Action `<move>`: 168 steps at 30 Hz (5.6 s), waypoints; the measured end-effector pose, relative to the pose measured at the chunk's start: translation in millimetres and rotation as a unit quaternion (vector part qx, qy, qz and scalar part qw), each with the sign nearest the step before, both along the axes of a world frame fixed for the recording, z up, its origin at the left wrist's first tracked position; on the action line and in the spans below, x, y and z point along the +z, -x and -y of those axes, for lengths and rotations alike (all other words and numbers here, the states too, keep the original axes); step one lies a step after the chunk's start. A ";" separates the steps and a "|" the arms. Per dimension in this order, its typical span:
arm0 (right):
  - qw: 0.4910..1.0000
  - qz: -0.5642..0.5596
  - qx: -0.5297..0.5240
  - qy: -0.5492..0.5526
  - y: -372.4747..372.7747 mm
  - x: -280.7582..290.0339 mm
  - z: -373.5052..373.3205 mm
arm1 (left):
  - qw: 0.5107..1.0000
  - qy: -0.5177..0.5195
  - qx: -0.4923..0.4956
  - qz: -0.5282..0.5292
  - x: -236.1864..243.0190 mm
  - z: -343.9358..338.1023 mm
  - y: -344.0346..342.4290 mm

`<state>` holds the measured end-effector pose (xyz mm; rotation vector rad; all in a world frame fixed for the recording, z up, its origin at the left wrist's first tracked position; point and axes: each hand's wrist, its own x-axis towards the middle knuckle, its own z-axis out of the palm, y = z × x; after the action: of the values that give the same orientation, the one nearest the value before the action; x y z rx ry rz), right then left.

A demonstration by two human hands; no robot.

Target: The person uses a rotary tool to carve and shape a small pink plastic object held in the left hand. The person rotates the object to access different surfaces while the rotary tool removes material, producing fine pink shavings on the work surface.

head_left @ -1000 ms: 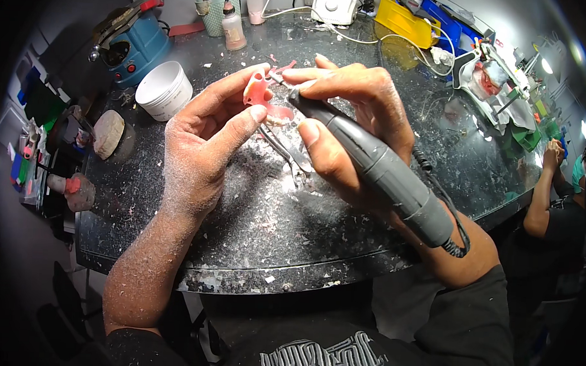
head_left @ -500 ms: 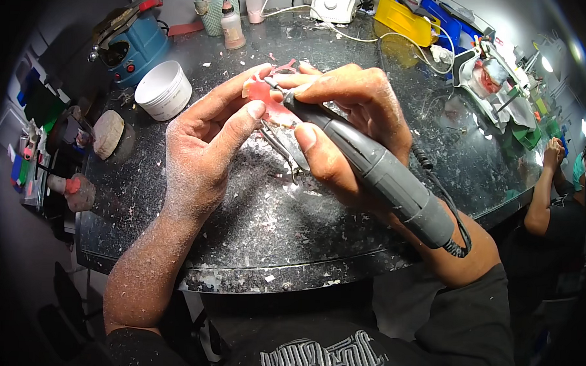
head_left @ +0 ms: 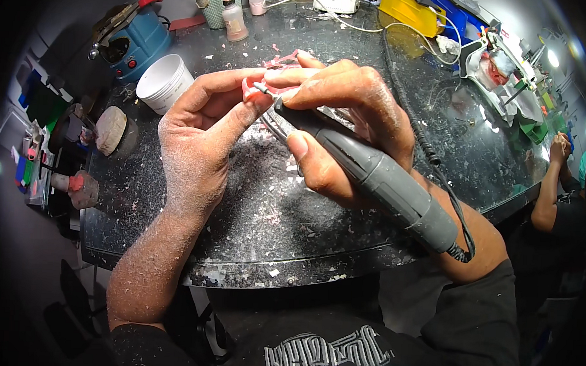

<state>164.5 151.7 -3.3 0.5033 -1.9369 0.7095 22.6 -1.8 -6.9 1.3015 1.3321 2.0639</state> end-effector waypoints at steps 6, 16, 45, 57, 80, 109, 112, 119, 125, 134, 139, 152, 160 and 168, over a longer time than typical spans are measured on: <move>1.000 -0.005 -0.008 0.010 -0.2 -0.1 2.2 | 1.000 0.000 -0.001 0.007 -0.6 0.6 1.6; 0.993 -0.087 -0.008 0.077 13.7 -5.7 5.5 | 0.997 -0.008 -0.042 0.065 3.5 2.0 -3.8; 0.998 -0.037 -0.041 0.022 3.5 -0.2 5.3 | 0.996 -0.047 -0.049 0.053 -3.7 7.0 -4.2; 1.000 0.015 -0.025 -0.002 -6.2 2.2 4.8 | 0.999 -0.027 -0.015 0.028 -2.3 6.7 -4.6; 0.993 -0.068 0.025 0.090 1.8 0.7 10.3 | 0.996 -0.075 -0.029 0.032 -4.1 3.8 -9.8; 0.992 -0.089 0.004 0.092 14.4 -8.3 4.7 | 0.999 -0.028 -0.037 0.024 1.1 1.4 -7.0; 0.994 -0.079 -0.007 0.077 11.8 -5.9 4.3 | 0.998 -0.039 -0.043 0.016 -0.6 1.1 -5.2; 0.996 -0.062 -0.006 0.060 10.6 -5.6 2.3 | 0.997 -0.038 0.003 -0.071 -3.7 2.9 5.0; 0.997 -0.058 -0.014 0.042 7.0 0.8 2.9 | 0.992 -0.053 0.017 -0.113 -3.7 1.8 7.6; 0.998 -0.042 -0.030 0.045 3.7 0.7 4.1 | 0.993 -0.048 0.011 -0.106 -2.4 2.1 5.9; 0.998 -0.036 -0.048 0.019 4.0 1.2 1.3 | 0.994 -0.022 0.027 -0.104 -0.3 2.7 3.9; 0.998 -0.028 -0.055 0.014 1.1 5.7 1.4 | 0.998 0.011 0.029 -0.061 5.0 2.8 -4.5; 0.997 -0.023 -0.075 0.011 1.2 2.7 3.5 | 0.996 0.014 0.041 -0.075 2.9 2.6 -2.8; 0.998 0.001 -0.055 0.028 1.0 1.4 5.5 | 0.995 0.001 0.057 -0.087 1.8 2.1 -3.5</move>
<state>163.4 146.2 -1.9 0.3576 -1.9258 0.6916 26.1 -3.9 -5.2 1.4649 1.5151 2.0609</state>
